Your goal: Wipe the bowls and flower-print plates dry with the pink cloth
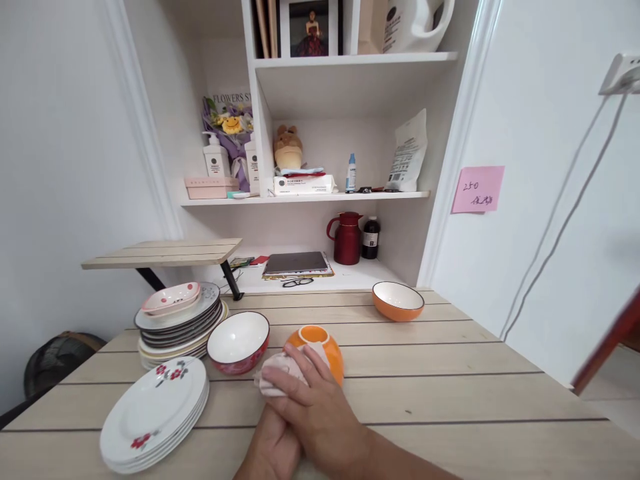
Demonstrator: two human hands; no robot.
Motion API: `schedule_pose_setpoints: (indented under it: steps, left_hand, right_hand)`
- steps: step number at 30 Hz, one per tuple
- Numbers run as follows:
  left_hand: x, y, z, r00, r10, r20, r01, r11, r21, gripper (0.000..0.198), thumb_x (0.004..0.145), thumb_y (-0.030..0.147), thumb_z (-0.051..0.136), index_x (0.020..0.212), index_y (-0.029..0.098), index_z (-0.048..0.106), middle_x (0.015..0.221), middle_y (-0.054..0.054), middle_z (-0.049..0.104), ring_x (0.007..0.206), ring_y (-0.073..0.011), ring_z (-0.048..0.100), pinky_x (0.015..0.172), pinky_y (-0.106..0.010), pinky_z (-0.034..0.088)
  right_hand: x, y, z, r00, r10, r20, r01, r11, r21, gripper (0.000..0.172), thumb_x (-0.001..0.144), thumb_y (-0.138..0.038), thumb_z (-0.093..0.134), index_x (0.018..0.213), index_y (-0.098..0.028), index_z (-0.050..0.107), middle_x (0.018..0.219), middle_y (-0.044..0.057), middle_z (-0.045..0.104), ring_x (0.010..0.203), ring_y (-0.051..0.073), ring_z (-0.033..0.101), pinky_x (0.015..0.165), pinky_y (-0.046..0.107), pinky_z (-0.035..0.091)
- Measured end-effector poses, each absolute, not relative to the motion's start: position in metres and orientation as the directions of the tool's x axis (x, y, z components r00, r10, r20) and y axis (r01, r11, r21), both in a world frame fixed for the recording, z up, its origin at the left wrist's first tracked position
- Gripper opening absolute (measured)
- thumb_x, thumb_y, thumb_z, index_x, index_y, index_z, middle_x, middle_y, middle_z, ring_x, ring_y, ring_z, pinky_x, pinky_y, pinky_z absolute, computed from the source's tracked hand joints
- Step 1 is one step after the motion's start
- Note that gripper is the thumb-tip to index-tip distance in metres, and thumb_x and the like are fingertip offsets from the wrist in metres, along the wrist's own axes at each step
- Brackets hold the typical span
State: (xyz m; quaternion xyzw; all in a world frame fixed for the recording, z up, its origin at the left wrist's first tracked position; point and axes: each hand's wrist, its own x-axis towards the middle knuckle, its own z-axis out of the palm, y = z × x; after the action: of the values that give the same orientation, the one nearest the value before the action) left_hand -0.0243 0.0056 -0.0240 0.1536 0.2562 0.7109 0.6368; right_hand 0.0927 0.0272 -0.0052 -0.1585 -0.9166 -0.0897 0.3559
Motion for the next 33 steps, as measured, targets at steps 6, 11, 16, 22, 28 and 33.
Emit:
schedule_pose_setpoints:
  steps: [6, 11, 16, 22, 28, 33]
  left_hand:
    - [-0.011, 0.007, -0.016, -0.045, 0.984, -0.173, -0.847, 0.054, 0.529, 0.028, 0.094, 0.021, 0.052, 0.118, 0.022, 0.067, 0.126, -0.01, 0.067, 0.121, -0.0235, 0.06, 0.103, -0.038, 0.048]
    - [-0.007, 0.004, -0.012, 0.019, 0.982, -0.187, -0.878, 0.106, 0.467, 0.037, 0.091, 0.025, 0.06, 0.128, 0.02, 0.06, 0.125, -0.01, 0.068, 0.12, -0.0229, 0.061, 0.104, -0.036, 0.048]
    - [-0.008, 0.0, -0.01, 0.037, 0.982, -0.183, -0.839, 0.131, 0.529, 0.048, 0.089, 0.021, 0.063, 0.136, 0.02, 0.053, 0.125, -0.011, 0.068, 0.118, -0.0239, 0.062, 0.103, -0.037, 0.049]
    - [-0.003, -0.007, -0.007, 0.138, 0.987, -0.08, -0.761, 0.157, 0.629, 0.061, 0.085, 0.024, 0.068, 0.142, 0.025, 0.045, 0.122, -0.01, 0.069, 0.114, -0.0232, 0.064, 0.105, -0.036, 0.045]
    - [0.003, -0.005, -0.016, 0.265, 0.961, 0.076, -0.658, 0.123, 0.743, 0.067, 0.076, 0.033, 0.078, 0.137, 0.024, 0.052, 0.117, -0.013, 0.071, 0.11, -0.0274, 0.065, 0.103, -0.039, 0.043]
    - [0.008, -0.007, -0.018, 0.334, 0.932, 0.143, -0.624, 0.105, 0.775, 0.058, 0.072, 0.036, 0.08, 0.125, 0.02, 0.063, 0.109, -0.014, 0.072, 0.111, -0.0301, 0.063, 0.102, -0.043, 0.042]
  right_hand:
    - [0.113, 0.056, 0.001, -0.465, 0.461, 0.756, 0.39, 0.873, -0.293, 0.044, 0.098, -0.021, 0.04, 0.138, -0.038, 0.047, 0.149, -0.002, 0.048, 0.143, 0.026, 0.031, 0.118, 0.055, 0.019]
    - [0.121, 0.068, 0.005, -0.277, 0.791, 0.545, -0.017, 0.563, -0.826, 0.039, 0.099, -0.042, 0.038, 0.132, -0.033, 0.056, 0.145, 0.002, 0.052, 0.137, 0.024, 0.041, 0.115, 0.044, 0.029]
    - [0.122, 0.079, 0.002, -0.254, 0.96, 0.115, -0.493, -0.026, -0.87, 0.047, 0.084, -0.055, 0.061, 0.123, -0.03, 0.061, 0.122, 0.004, 0.069, 0.109, 0.026, 0.063, 0.093, 0.038, 0.048]
    - [0.136, 0.095, 0.006, -0.35, 0.936, -0.037, -0.49, -0.217, -0.844, 0.034, 0.077, -0.043, 0.069, 0.104, -0.021, 0.067, 0.091, 0.004, 0.074, 0.08, 0.019, 0.066, 0.074, 0.029, 0.05]
    - [0.156, 0.087, 0.035, -0.456, 0.89, -0.011, -0.348, -0.189, -0.918, 0.033, 0.081, -0.04, 0.064, 0.107, -0.02, 0.069, 0.088, 0.004, 0.073, 0.073, 0.017, 0.064, 0.067, 0.027, 0.048]
    - [0.17, 0.071, 0.066, -0.568, 0.771, 0.288, -0.088, 0.291, -0.953, 0.028, 0.09, -0.038, 0.054, 0.103, -0.025, 0.074, 0.118, 0.004, 0.069, 0.1, 0.022, 0.064, 0.085, 0.034, 0.048]
